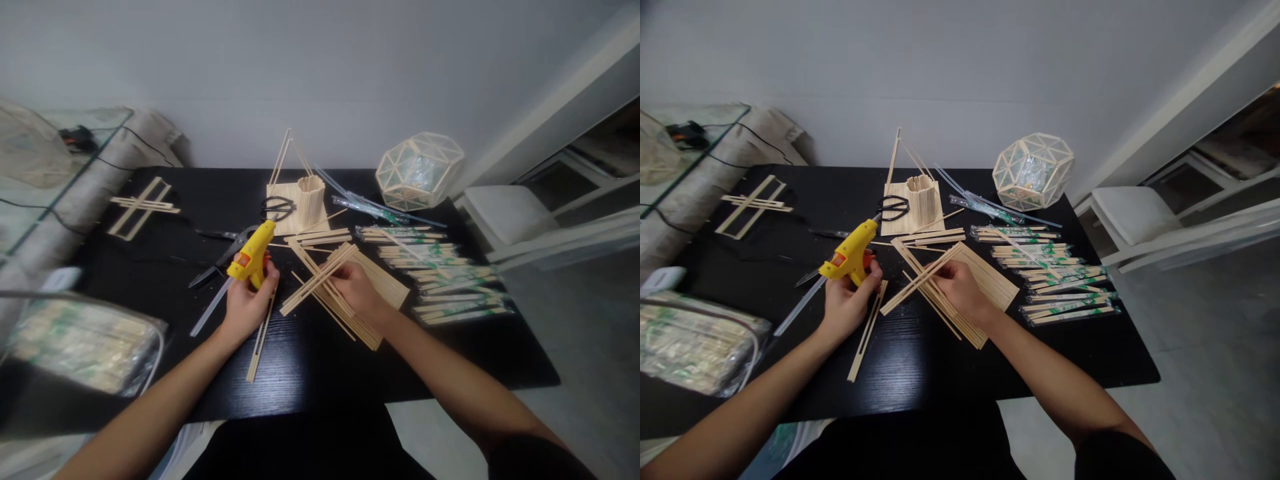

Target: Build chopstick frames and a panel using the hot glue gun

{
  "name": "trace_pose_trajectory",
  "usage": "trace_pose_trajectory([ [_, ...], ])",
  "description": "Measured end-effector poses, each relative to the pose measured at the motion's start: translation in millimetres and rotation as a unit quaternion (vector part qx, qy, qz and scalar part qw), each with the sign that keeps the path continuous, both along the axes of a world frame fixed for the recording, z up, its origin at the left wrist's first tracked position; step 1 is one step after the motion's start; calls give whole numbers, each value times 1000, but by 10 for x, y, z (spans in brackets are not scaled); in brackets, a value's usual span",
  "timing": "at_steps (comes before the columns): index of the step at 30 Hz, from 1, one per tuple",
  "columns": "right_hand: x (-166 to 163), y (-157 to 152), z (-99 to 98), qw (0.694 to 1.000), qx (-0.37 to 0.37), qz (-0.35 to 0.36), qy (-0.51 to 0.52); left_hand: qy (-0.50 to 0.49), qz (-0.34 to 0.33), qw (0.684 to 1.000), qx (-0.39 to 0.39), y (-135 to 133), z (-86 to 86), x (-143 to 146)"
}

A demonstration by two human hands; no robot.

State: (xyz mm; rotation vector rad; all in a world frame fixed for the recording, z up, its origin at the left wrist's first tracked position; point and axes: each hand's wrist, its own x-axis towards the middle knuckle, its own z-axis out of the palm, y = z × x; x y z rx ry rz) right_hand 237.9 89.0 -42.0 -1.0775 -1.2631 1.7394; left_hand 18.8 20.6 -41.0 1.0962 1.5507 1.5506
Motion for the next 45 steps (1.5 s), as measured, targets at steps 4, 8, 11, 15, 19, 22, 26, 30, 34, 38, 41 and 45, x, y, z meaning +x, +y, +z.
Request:
trace_pose_trajectory([
  [4,9,-1,12,1000,-5,6,-6,-5,8,1000,-3,7,-11,12],
  [8,10,8,10,1000,-9,6,-6,-8,9,1000,-4,9,19,29],
  [11,6,17,2,1000,-14,6,-1,-42,-10,999,-14,16,68,46],
  [15,3,18,2,1000,-8,4,4,-138,-67,988,-31,43,134,57],
  [19,3,7,-8,1000,-3,3,4,-228,-115,966,-48,65,187,67],
  [22,5,4,-22,1000,4,6,6,-266,-121,954,-61,65,226,80],
  [26,7,13,-43,1000,14,10,0,-284,-131,948,-65,60,275,89],
  [30,6,12,-65,1000,11,8,6,-295,-136,943,-70,58,294,91],
  [34,3,0,-77,1000,13,7,12,-298,-145,941,-71,50,276,88],
  [38,0,1,-79,1000,21,10,8,-299,-149,940,-72,46,265,88],
  [41,4,4,-72,999,30,16,-1,-302,-148,939,-74,53,272,94],
  [45,17,-1,-57,999,39,26,-10,-299,-151,939,-78,64,279,100],
])
